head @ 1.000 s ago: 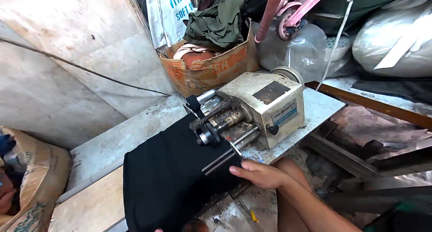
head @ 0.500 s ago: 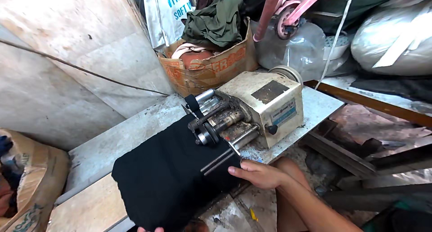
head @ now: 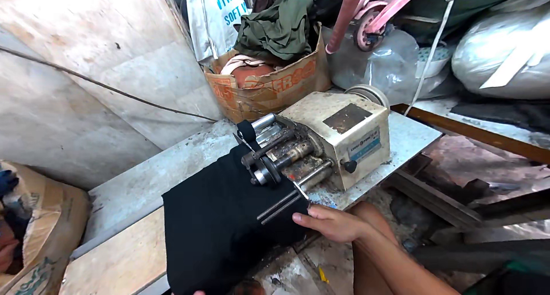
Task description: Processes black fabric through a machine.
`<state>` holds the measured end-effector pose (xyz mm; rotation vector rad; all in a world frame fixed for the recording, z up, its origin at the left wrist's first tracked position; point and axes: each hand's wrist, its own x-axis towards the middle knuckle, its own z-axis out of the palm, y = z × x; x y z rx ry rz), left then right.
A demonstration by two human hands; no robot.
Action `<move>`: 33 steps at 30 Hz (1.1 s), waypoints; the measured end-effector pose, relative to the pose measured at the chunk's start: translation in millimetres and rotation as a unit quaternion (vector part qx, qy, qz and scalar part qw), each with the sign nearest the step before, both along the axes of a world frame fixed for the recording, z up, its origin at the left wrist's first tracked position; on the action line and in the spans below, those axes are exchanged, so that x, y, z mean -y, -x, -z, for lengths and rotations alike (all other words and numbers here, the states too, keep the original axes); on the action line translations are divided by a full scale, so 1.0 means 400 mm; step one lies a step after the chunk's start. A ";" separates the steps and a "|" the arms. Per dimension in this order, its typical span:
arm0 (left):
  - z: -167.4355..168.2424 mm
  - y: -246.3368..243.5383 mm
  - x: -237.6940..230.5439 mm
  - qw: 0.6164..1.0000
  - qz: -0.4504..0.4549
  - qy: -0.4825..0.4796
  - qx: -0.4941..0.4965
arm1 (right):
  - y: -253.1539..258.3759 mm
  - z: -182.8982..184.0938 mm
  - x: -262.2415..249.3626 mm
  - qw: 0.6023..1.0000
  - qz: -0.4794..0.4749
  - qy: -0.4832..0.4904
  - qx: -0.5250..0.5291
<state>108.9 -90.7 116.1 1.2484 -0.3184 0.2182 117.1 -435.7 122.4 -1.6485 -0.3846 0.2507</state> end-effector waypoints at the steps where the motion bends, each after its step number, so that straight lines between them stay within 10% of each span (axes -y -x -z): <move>1: 0.004 -0.005 -0.005 1.000 -0.021 -0.003 -0.002 | 0.001 -0.001 -0.001 1.000 0.001 -0.003 -0.002; 33: -0.013 0.003 0.014 0.997 -0.063 -0.041 -0.019 | 0.001 -0.005 -0.005 1.000 -0.001 0.017 -0.009</move>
